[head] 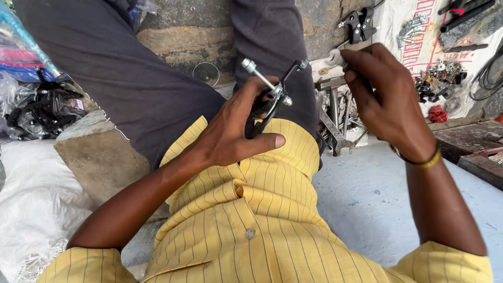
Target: Assembling and adjusting a bicycle brake caliper using a wrench and brake cables.
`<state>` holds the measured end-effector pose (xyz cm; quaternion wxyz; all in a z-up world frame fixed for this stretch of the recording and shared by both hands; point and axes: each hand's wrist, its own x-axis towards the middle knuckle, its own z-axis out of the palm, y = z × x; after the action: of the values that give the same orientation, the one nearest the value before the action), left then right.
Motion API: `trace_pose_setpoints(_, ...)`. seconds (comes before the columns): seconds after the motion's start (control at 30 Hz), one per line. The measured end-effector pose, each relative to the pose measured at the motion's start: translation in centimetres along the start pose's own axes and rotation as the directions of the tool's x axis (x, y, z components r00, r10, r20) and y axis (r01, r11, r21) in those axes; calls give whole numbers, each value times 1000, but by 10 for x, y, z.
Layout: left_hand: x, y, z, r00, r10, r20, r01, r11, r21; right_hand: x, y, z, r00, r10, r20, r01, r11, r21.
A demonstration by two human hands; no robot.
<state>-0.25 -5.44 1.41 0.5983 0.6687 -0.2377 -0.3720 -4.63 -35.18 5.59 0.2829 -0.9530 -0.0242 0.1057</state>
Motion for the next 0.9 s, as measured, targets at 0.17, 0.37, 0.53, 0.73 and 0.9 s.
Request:
trace_pose_setpoints(0.17,-3,17,-2,1000,0,-22,0,1000,1,15,-73,-57,908,-402,115,415,832,-368)
trace_pose_setpoints(0.37,-9,31,0,991,-135,-19,134,990,-41,32,-110,-62,696,-650,305,641,370,-673)
trace_pose_setpoints(0.53,-15,33,-2,982,-188,16,189,978,-84,34,-121,-54,665,-672,326,656,317,-685)
trace_pose_setpoints(0.73,-25,11,-10,993,-116,26,118,992,-52,-5,-79,5,846,-527,83,494,715,-494)
trace_pose_setpoints(0.9,-29,7,-14,992,-83,98,89,995,-49,-14,-59,24,904,-426,22,415,865,-281)
